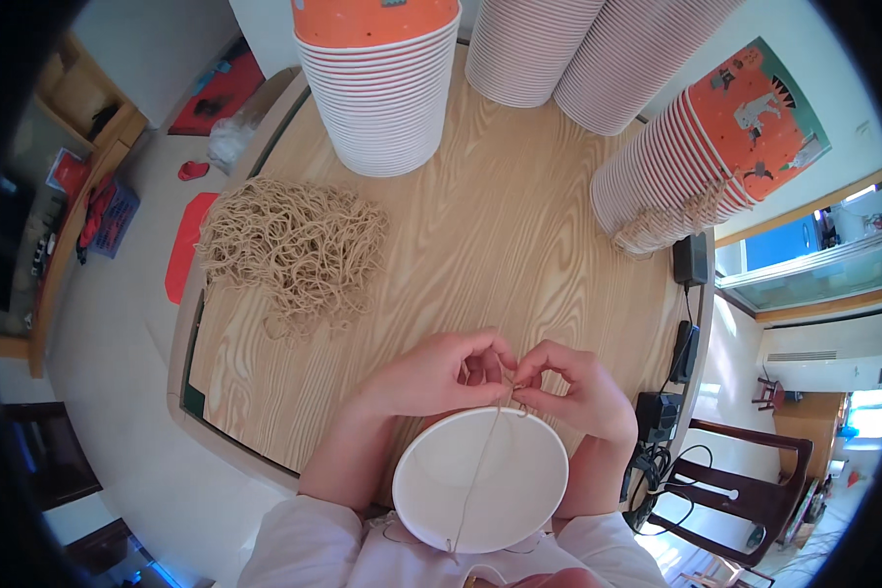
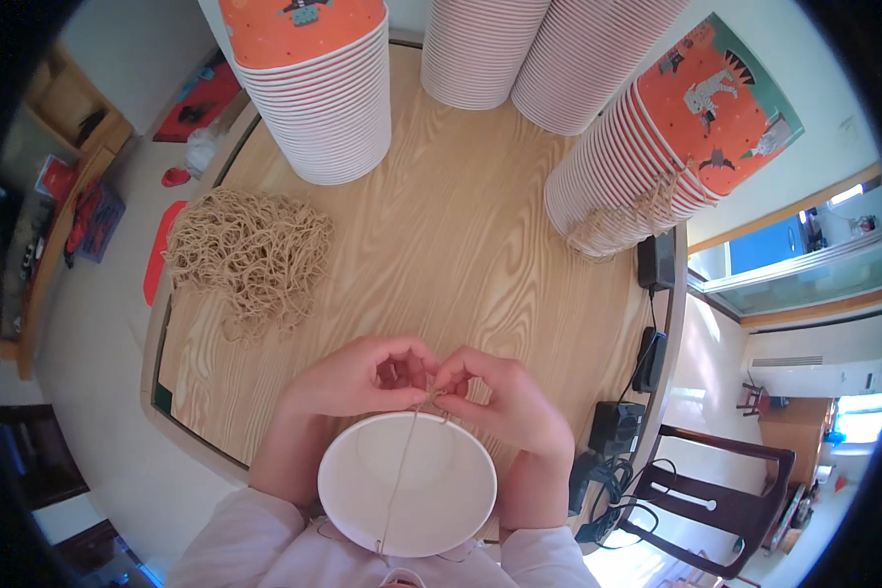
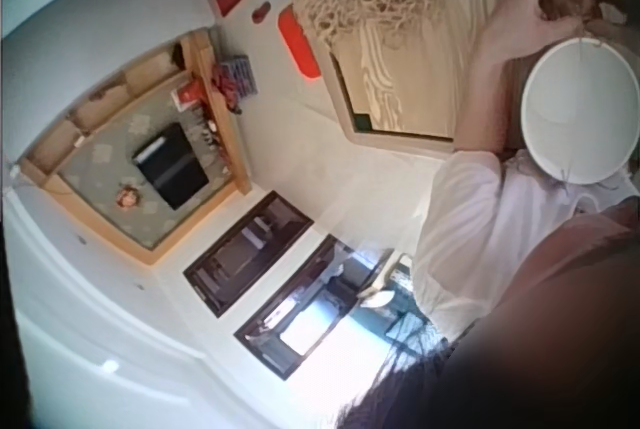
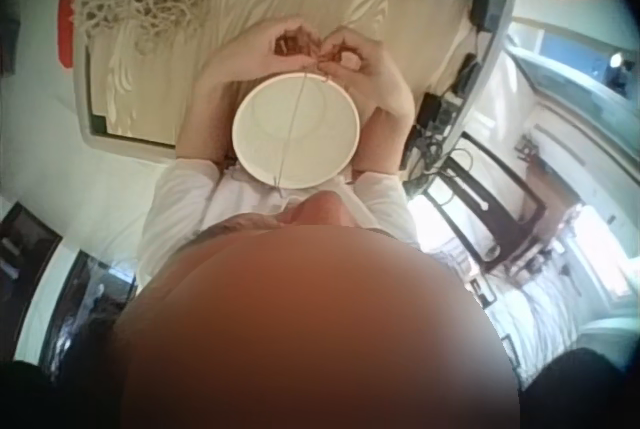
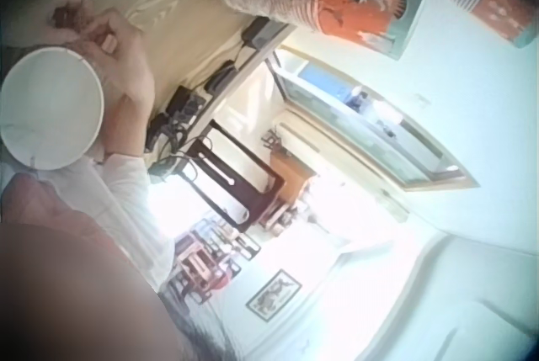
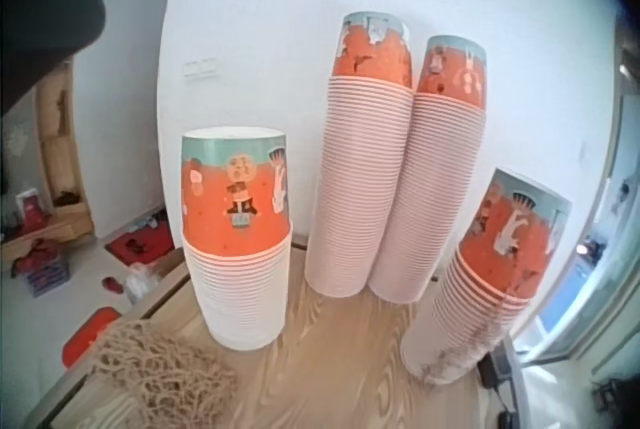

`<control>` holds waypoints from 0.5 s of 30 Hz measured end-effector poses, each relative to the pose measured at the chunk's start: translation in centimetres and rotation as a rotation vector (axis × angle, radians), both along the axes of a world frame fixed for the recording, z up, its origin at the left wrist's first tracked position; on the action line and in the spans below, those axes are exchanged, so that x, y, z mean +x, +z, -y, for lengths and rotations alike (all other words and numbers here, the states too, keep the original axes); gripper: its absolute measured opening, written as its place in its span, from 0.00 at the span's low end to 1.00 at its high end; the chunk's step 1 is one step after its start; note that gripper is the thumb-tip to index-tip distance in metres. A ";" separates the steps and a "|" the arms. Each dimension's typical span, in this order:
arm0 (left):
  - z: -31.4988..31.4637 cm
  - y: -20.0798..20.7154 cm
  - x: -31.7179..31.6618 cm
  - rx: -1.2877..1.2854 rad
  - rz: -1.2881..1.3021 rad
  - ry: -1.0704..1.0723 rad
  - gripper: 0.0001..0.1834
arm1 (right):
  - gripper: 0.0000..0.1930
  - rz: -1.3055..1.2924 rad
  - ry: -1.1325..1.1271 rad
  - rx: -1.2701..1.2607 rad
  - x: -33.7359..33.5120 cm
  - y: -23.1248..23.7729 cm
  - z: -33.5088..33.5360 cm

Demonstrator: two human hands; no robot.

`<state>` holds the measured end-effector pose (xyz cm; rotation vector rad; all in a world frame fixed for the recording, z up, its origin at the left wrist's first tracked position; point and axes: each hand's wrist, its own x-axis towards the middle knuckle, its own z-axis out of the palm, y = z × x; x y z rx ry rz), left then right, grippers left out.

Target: Placing rubber bands around paper buckets.

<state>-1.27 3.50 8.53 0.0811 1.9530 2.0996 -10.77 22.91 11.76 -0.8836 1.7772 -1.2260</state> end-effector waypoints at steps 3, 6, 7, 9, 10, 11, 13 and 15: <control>-0.1 0.4 -0.1 -0.028 -0.008 -0.007 0.08 | 0.08 0.026 -0.027 -0.018 0.0 0.4 -0.2; -0.1 0.5 -0.2 -0.034 -0.002 -0.032 0.08 | 0.07 0.004 -0.018 -0.025 -0.1 0.5 -0.2; -0.1 0.4 -0.1 -0.023 0.009 -0.024 0.08 | 0.07 -0.002 -0.020 -0.019 0.0 0.5 -0.1; 0.0 0.1 0.1 -0.020 0.000 -0.008 0.07 | 0.07 -0.009 -0.019 -0.013 0.1 0.5 0.1; 0.0 -0.2 0.2 -0.014 -0.007 0.005 0.07 | 0.07 -0.004 -0.013 -0.008 0.1 0.5 0.1; 0.0 -0.4 0.3 -0.011 -0.007 0.008 0.07 | 0.07 0.001 -0.007 -0.002 0.1 0.5 0.2; 0.0 -0.5 0.4 0.016 -0.017 -0.011 0.05 | 0.07 0.000 0.004 0.009 0.2 0.6 0.3; 0.1 -0.3 0.5 0.035 -0.014 0.003 0.05 | 0.06 -0.002 0.016 0.018 0.1 0.7 0.3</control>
